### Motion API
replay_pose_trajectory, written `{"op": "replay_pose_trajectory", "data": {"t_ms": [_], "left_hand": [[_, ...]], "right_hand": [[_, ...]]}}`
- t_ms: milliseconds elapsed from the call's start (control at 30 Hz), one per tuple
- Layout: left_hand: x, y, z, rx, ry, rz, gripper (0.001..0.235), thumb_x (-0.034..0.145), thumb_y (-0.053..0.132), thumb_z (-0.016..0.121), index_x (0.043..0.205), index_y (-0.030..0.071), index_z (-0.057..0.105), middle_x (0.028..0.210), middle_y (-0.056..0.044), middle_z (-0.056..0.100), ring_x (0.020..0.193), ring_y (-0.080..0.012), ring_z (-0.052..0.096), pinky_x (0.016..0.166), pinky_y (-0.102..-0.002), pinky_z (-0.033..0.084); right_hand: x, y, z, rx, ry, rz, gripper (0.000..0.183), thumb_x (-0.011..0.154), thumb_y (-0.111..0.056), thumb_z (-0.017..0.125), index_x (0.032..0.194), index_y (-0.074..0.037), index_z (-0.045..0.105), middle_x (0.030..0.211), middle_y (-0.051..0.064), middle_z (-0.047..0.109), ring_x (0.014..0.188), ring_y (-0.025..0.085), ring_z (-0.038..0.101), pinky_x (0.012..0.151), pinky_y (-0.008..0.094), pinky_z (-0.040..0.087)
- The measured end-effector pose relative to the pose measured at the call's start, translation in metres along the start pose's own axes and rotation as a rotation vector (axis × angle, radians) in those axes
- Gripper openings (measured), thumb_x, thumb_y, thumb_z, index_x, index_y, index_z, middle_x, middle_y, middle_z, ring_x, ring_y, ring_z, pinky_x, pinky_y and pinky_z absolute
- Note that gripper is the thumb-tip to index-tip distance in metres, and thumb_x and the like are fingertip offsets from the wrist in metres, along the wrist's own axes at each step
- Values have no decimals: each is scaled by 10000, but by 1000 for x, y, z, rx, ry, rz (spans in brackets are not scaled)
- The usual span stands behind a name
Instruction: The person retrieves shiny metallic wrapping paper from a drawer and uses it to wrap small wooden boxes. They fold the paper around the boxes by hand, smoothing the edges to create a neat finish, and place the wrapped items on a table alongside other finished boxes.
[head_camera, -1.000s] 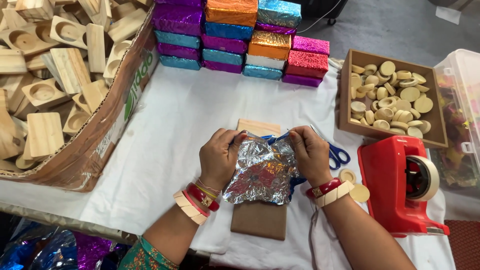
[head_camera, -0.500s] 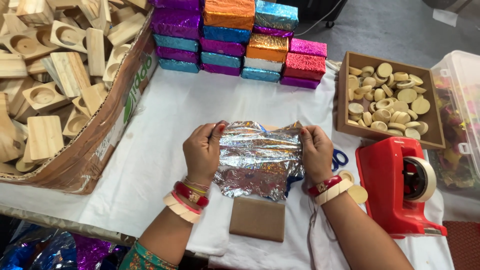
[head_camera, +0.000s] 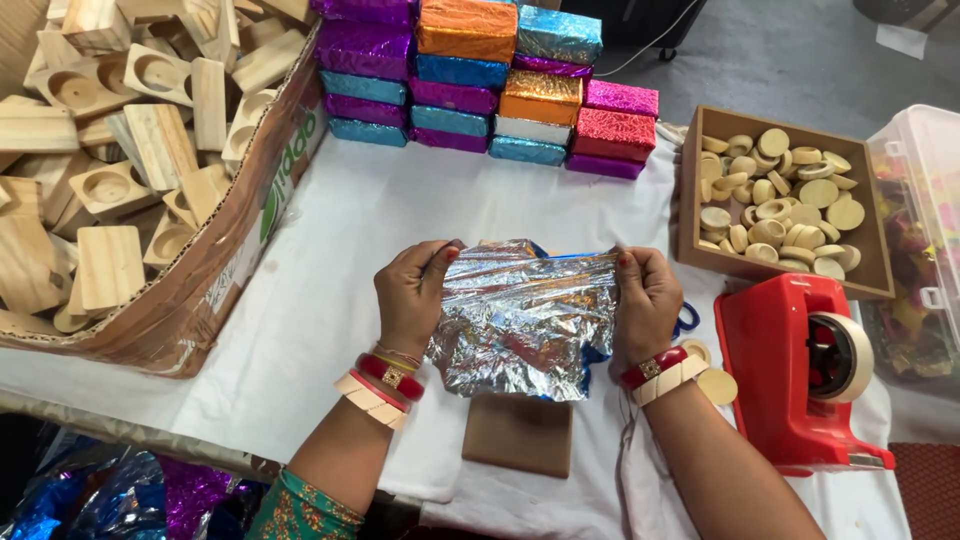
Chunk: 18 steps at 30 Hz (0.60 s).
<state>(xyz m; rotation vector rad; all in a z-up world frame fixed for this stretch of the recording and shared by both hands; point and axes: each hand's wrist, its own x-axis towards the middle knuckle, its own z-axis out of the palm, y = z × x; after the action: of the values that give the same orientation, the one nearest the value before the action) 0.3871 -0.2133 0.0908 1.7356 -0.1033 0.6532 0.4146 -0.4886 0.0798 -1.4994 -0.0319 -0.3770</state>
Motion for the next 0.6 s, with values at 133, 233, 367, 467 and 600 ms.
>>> {"op": "replay_pose_trajectory", "data": {"t_ms": [133,233,367,467,600], "left_hand": [[4,5,-3,172,13,71,243,989,290,701,1017,61,777,882,-58,769,763,-142,725,653,-263,549],[3,8,-5,220,1,92,225,986,282,702,1015,71,776,877,-60,766,745,-155,731,635,-268,550],[-2,8,0,221,-38,127,213,978,283,707,1015,85,777,871,-55,763,714,-155,727,602,-269,541],[-4,9,3,230,-65,106,211,971,282,701,1015,94,786,858,-46,768,689,-151,724,577,-271,531],[-3,6,5,213,-75,87,221,967,290,705,1018,91,787,865,-48,770,698,-149,728,589,-271,540]], "right_hand": [[2,-12,-1,-294,-67,-59,146,991,-146,622,1090,-39,634,905,-5,620,792,85,540,659,253,430],[-3,-34,1,-484,-57,-495,263,978,-204,625,1192,-50,617,1127,35,639,1055,164,575,906,339,446],[-12,-58,23,-912,-159,-1014,253,948,-336,721,1097,-132,698,1137,38,673,1166,263,588,1003,446,367],[-15,-60,35,-1046,-261,-1011,263,897,-342,764,1048,-134,706,1089,10,693,1156,249,597,975,441,349],[-9,-38,27,-1027,-267,-934,123,949,-249,786,1017,-166,724,1049,-25,713,1149,207,610,990,417,376]]}}
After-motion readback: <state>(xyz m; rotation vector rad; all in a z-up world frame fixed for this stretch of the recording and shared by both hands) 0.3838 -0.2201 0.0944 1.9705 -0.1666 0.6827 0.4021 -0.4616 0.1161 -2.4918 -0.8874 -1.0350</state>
